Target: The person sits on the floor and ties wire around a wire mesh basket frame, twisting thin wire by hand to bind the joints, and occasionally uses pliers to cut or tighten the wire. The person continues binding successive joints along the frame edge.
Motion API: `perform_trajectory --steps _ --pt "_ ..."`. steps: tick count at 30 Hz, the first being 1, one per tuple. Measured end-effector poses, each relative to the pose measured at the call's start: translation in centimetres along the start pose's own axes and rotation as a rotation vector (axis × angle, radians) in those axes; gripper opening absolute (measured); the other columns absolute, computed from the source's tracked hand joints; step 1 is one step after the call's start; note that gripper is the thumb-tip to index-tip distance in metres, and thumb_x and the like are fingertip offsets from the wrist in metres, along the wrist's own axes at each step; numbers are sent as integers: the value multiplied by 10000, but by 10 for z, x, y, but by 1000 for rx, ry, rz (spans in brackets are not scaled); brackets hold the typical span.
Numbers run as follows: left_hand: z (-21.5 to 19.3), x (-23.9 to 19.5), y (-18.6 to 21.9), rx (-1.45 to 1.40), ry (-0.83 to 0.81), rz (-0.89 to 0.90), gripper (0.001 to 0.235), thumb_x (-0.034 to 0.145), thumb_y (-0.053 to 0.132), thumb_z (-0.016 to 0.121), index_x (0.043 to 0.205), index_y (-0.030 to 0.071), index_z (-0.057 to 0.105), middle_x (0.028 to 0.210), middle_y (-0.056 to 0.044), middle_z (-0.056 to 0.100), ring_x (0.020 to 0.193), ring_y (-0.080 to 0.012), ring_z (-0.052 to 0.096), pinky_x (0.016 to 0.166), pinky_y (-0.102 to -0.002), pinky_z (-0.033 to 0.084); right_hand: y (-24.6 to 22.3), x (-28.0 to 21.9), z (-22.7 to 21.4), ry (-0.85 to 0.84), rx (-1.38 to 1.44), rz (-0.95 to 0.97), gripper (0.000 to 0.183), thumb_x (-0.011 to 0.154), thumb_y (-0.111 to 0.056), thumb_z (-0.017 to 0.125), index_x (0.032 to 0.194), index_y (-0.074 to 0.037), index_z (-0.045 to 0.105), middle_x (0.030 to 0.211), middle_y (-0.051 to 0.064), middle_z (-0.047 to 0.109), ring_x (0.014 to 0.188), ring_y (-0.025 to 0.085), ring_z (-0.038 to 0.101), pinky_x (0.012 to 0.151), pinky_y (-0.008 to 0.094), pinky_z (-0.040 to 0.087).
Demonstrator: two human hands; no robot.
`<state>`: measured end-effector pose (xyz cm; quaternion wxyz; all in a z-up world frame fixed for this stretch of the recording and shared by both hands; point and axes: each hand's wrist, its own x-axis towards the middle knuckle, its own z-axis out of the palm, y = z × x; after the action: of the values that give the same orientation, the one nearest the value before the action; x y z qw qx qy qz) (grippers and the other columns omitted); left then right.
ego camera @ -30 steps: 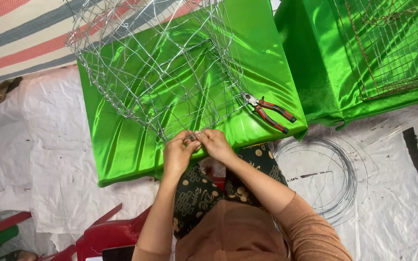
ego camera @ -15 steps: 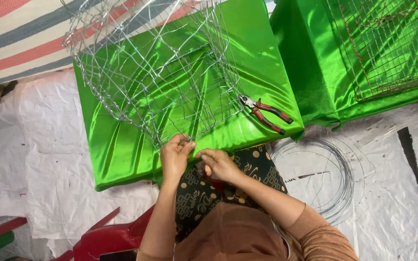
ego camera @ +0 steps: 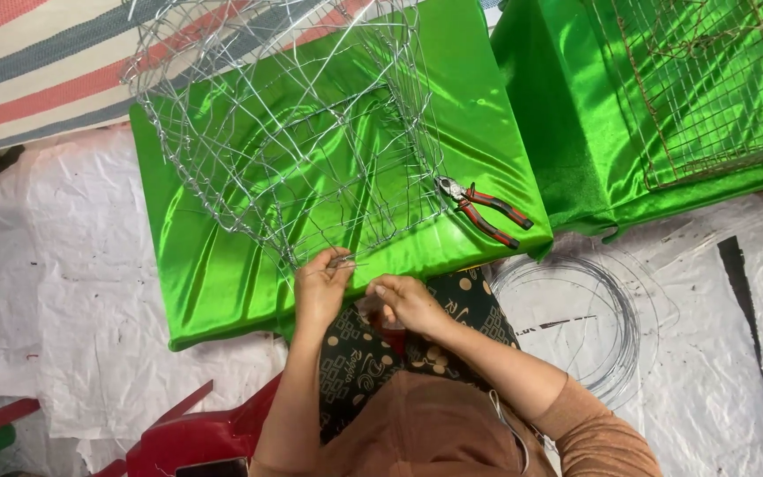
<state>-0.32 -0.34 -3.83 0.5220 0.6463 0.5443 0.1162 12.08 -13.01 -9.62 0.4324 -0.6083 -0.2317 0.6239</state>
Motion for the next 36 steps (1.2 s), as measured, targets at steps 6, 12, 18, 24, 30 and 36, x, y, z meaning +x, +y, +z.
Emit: perform_trajectory --steps 6,12,18,24,30,36 --pt "-1 -4 6 148 29 -24 358 1002 193 665 1334 72 610 1013 -206 751 750 -270 716 753 -418 569 11 5 -9 89 -22 -19 264 1039 -154 523 1174 -119 747 492 40 596 459 112 474 443 208 383" --pt "8 -5 2 228 70 205 423 1055 21 464 1455 -35 336 1096 -307 715 669 -344 714 611 -456 573 17 2 -5 71 -24 -29 259 1034 -150 535 1165 -111 755 500 47 613 464 112 454 456 212 375" --pt "13 5 -38 203 63 338 251 1022 34 483 1267 57 434 969 -214 758 664 -326 722 560 -408 555 14 -6 10 90 146 -16 272 1033 -122 517 1210 -73 718 491 31 588 422 87 432 430 180 343" --pt "16 2 -27 139 98 216 226 850 120 838 1045 37 761 766 -103 713 621 -154 644 559 -269 515 17 -9 12 122 57 -2 270 1036 -178 535 1213 -139 734 521 21 636 442 85 457 432 183 356" --pt "16 -1 -21 124 47 120 200 903 42 757 1101 14 758 875 -144 754 746 -214 742 653 -321 591 27 0 12 121 53 13 280 1034 -154 532 1225 -117 734 501 21 612 437 93 467 436 175 369" --pt "17 -10 3 55 51 23 233 923 -14 698 1154 -26 727 870 -163 731 717 -176 680 649 -296 577 15 0 5 133 -15 -3 268 1031 -161 540 1178 -119 760 497 36 607 478 130 512 477 221 426"
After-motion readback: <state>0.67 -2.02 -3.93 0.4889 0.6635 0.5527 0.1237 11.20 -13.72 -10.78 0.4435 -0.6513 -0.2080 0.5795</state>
